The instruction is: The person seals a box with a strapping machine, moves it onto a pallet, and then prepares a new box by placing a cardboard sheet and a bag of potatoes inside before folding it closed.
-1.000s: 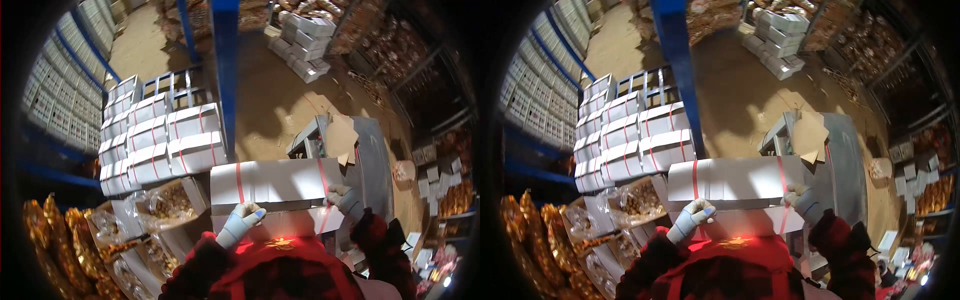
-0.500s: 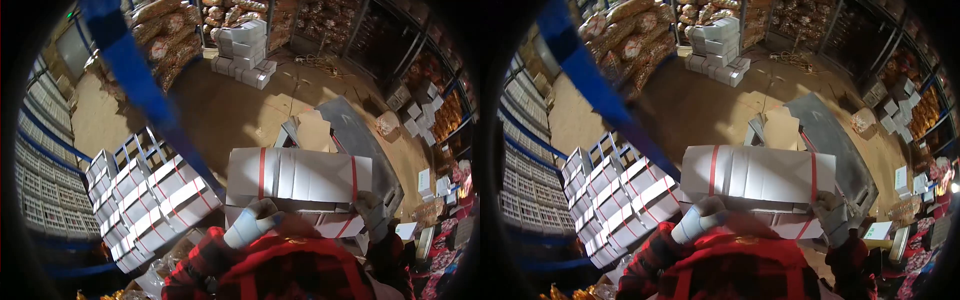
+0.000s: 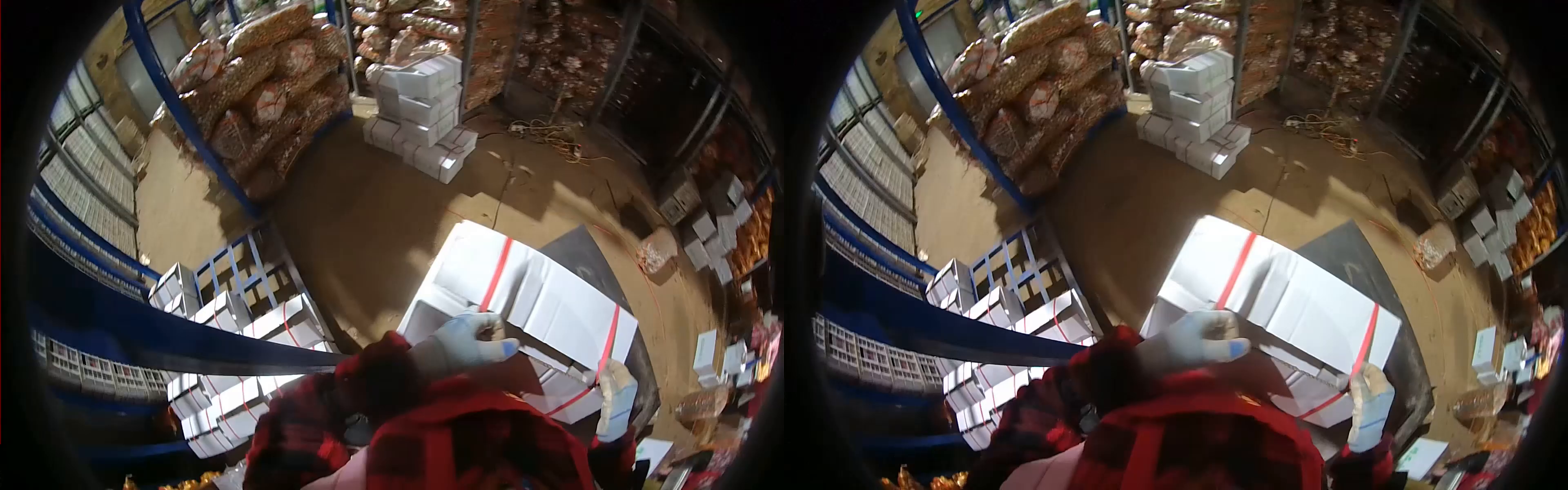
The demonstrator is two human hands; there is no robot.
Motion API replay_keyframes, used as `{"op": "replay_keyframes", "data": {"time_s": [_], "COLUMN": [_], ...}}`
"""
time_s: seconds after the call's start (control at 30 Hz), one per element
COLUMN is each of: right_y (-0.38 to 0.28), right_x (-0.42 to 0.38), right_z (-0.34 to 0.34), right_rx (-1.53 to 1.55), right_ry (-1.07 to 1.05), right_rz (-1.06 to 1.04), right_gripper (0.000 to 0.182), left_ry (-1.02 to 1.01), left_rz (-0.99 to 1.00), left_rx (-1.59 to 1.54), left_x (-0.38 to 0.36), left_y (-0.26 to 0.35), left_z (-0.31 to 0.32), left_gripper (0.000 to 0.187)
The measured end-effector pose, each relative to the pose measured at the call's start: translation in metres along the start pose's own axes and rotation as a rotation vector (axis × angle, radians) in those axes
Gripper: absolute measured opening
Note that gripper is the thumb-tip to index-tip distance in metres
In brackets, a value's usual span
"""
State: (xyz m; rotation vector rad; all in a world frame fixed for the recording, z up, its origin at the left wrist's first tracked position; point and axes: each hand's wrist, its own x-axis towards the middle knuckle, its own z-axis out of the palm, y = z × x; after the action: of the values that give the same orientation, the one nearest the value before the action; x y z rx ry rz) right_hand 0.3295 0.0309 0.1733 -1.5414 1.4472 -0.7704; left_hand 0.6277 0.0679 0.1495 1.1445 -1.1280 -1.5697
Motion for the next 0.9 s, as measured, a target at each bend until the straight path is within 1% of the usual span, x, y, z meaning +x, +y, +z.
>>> {"op": "replay_keyframes", "data": {"time_s": [0.03, 0.1, 0.13, 0.17, 0.2, 0.23, 0.27, 0.3, 0.37, 0.47, 0.57, 0.63, 0.67, 0.77, 0.8, 0.9], "right_y": [0.014, 0.029, 0.032, 0.022, -0.016, -0.005, -0.024, -0.019, -0.016, -0.039, -0.066, -0.086, -0.096, -0.135, -0.140, -0.148], "right_x": [0.009, 0.027, 0.030, 0.033, 0.035, 0.034, 0.040, 0.046, 0.062, 0.091, 0.128, 0.155, 0.171, 0.220, 0.237, 0.282], "right_z": [0.002, -0.003, 0.004, 0.014, 0.012, 0.018, 0.036, 0.036, 0.052, 0.094, 0.142, 0.175, 0.191, 0.244, 0.270, 0.323], "right_rx": [0.014, -0.171, -0.127, -0.085, -0.368, -0.299, -0.184, -0.231, -0.270, -0.262, -0.232, -0.229, -0.241, -0.614, -0.194, -0.555], "right_ry": [0.124, 0.121, 0.179, 0.235, 0.002, 0.073, 0.210, 0.178, 0.209, 0.243, 0.244, 0.188, 0.143, -0.187, -0.086, -0.307], "right_rz": [-0.003, -0.142, -0.148, -0.150, 0.046, -0.079, 0.133, 0.102, 0.135, 0.208, 0.263, 0.272, 0.252, -0.086, 0.220, -0.280], "right_gripper": [0.024, 0.026, 0.026, 0.027, 0.028, 0.027, 0.027, 0.027, 0.024, 0.023, 0.022, 0.021, 0.021, 0.019, 0.020, 0.020], "left_ry": [-0.063, -0.052, -0.051, -0.053, -0.029, 0.022, -0.039, -0.106, -0.157, -0.175, -0.133, -0.071, -0.071, 0.059, 0.083, 0.326], "left_rz": [-0.028, -0.027, -0.033, -0.044, 0.038, 0.062, -0.011, -0.079, -0.110, -0.099, -0.038, -0.010, -0.061, -0.104, -0.136, -0.123], "left_rx": [0.055, 0.205, 0.283, 0.357, 0.379, 0.392, 0.311, 0.225, 0.189, 0.185, 0.156, 0.150, 0.143, 0.182, 0.165, 0.166], "left_x": [0.018, 0.046, 0.057, 0.070, 0.085, 0.093, 0.097, 0.104, 0.124, 0.141, 0.154, 0.153, 0.149, 0.135, 0.129, 0.101], "left_y": [-0.004, 0.003, 0.011, 0.017, 0.010, 0.006, 0.016, 0.025, 0.021, 0.020, 0.016, 0.012, 0.021, 0.031, 0.029, 0.025], "left_z": [-0.008, -0.021, -0.029, -0.037, -0.043, -0.047, -0.059, -0.074, -0.099, -0.152, -0.218, -0.264, -0.291, -0.358, -0.379, -0.432], "left_gripper": [0.031, 0.031, 0.030, 0.030, 0.029, 0.028, 0.027, 0.027, 0.027, 0.028, 0.028, 0.029, 0.030, 0.031, 0.033, 0.034]}}
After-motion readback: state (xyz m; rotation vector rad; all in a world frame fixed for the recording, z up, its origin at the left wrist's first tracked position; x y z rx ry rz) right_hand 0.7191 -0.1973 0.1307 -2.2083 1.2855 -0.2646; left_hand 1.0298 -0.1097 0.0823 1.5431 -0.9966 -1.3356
